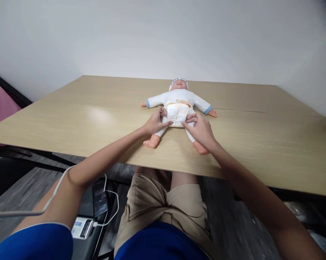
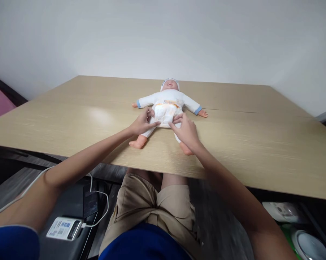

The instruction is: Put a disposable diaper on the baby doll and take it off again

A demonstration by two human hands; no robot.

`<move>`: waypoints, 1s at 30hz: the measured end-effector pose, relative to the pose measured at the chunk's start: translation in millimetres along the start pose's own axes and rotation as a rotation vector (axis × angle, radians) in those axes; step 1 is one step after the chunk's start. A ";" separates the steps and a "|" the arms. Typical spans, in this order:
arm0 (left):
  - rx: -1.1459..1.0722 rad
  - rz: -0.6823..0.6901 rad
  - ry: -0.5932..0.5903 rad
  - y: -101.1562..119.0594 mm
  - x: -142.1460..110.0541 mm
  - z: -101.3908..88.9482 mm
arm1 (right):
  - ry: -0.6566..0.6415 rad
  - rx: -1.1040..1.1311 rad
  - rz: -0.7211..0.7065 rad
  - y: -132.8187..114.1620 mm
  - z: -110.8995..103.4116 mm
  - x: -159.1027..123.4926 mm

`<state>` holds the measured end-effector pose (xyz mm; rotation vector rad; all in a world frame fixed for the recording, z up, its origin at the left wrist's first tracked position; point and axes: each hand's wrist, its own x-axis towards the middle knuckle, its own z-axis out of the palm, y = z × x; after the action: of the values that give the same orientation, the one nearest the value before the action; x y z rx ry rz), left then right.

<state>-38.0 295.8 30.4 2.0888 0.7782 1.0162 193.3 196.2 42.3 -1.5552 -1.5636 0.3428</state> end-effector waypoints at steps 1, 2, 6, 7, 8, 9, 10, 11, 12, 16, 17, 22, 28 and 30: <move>-0.034 -0.026 0.026 -0.1 -1.3 0.9 | -0.005 -0.016 -0.003 -0.3 -2.0 -0.2; -0.063 -0.056 0.048 0.1 -2.4 1.7 | -0.012 -0.032 -0.008 -0.8 -3.6 -0.2; -0.050 -0.157 0.049 5.4 -4.4 1.5 | -0.051 -0.091 -0.023 -2.7 -5.4 2.2; -0.032 -0.178 0.026 7.7 -3.9 0.4 | -0.059 -0.101 -0.013 -2.6 -4.8 3.2; -0.017 -0.200 -0.005 10.2 -3.0 -1.0 | -0.070 -0.104 0.001 -2.0 -4.0 4.4; -0.010 -0.221 -0.042 12.8 -1.8 -2.8 | -0.082 -0.101 0.018 -0.9 -2.9 5.6; -0.010 -0.240 -0.082 15.5 -0.4 -4.8 | -0.097 -0.088 0.033 0.7 -1.7 6.9; -0.015 -0.256 -0.121 18.1 1.2 -7.1 | -0.114 -0.064 0.045 2.9 -0.6 8.3; -0.023 -0.267 -0.153 20.4 2.8 -9.6 | -0.132 -0.023 0.056 5.5 0.4 9.8; -0.264 -0.379 -0.257 25.1 7.7 -20.3 | -0.196 0.287 0.171 17.3 0.5 17.2; -0.356 -0.422 -0.275 24.9 8.3 -22.7 | -0.218 0.372 0.212 19.9 -0.7 19.2; -0.545 -0.503 -0.270 19.3 8.2 -27.7 | -0.286 0.455 0.258 23.6 -9.2 23.6; -0.493 -0.429 -0.212 13.7 1.9 -23.7 | -0.042 -0.066 0.024 8.1 -13.8 3.3; -0.469 -0.381 -0.192 13.1 -1.9 -24.4 | 0.007 -0.156 -0.107 5.5 -14.6 -3.8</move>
<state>-56.3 294.2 51.1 1.5362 0.7215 0.6943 206.9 188.3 45.3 -1.5807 -1.6940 0.1591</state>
